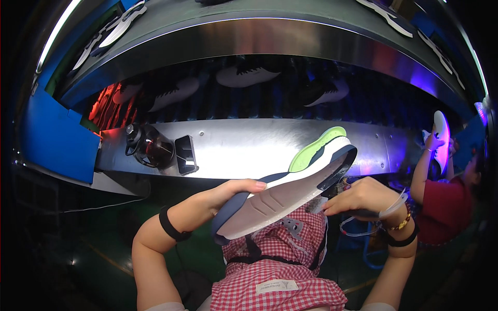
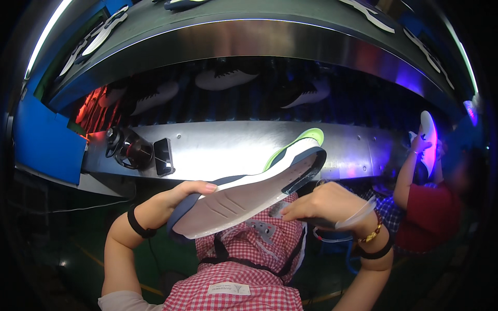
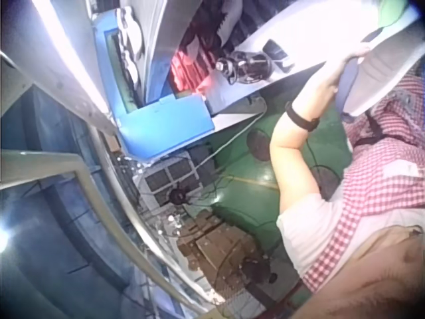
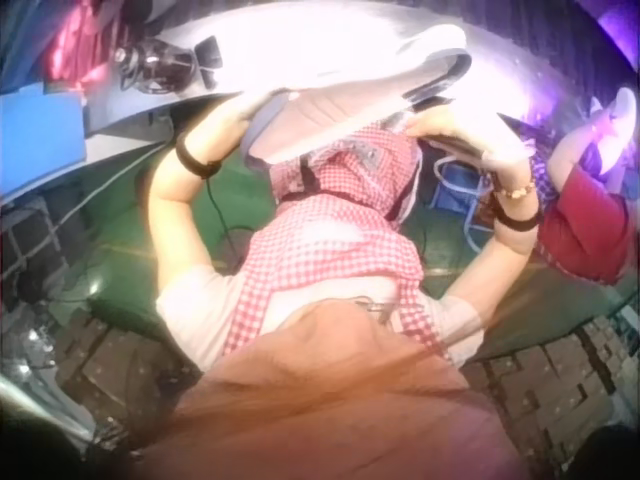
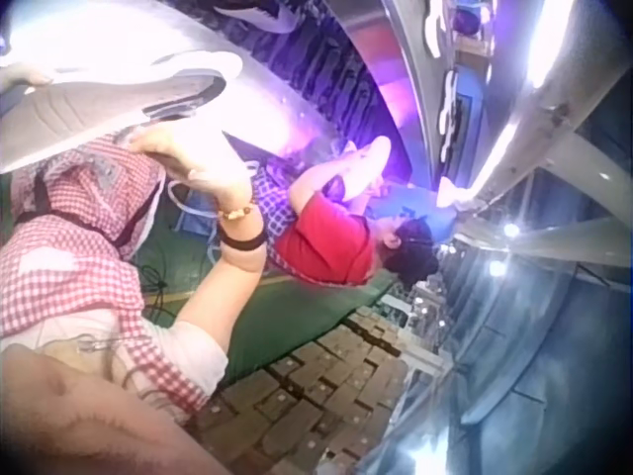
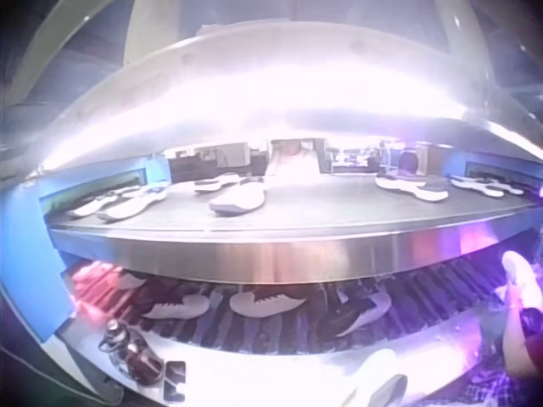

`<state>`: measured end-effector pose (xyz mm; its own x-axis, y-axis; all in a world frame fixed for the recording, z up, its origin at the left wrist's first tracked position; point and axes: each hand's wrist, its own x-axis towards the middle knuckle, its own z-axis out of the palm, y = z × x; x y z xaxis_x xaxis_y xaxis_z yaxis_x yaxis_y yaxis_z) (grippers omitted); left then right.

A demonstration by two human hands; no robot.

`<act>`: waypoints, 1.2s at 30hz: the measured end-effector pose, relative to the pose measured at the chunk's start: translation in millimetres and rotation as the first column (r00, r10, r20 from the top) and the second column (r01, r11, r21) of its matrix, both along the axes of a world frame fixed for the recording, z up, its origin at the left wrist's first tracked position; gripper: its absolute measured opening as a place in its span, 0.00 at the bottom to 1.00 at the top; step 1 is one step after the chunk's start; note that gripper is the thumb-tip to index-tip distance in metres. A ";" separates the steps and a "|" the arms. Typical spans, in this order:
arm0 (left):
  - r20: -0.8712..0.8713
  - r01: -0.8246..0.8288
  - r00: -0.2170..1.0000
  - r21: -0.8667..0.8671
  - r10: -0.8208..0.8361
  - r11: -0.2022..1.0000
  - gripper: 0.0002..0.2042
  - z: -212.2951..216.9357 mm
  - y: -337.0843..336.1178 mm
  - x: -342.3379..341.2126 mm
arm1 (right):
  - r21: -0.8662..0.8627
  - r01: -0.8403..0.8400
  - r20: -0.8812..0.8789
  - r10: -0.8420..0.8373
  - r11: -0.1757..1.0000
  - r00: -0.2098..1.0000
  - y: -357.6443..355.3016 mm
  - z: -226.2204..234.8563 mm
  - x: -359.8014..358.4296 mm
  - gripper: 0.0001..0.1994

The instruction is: Apply adhesive to the edges and interior of shoe soles using a brush.

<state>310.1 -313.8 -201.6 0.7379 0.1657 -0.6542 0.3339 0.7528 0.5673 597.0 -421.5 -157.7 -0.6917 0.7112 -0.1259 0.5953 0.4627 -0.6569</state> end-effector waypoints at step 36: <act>0.282 -0.402 0.817 -0.348 0.503 0.847 0.27 -87.0 -13.0 11.2 | -0.283 0.836 -0.585 -0.776 0.469 0.237 34.2 -107.8 -10.6 0.09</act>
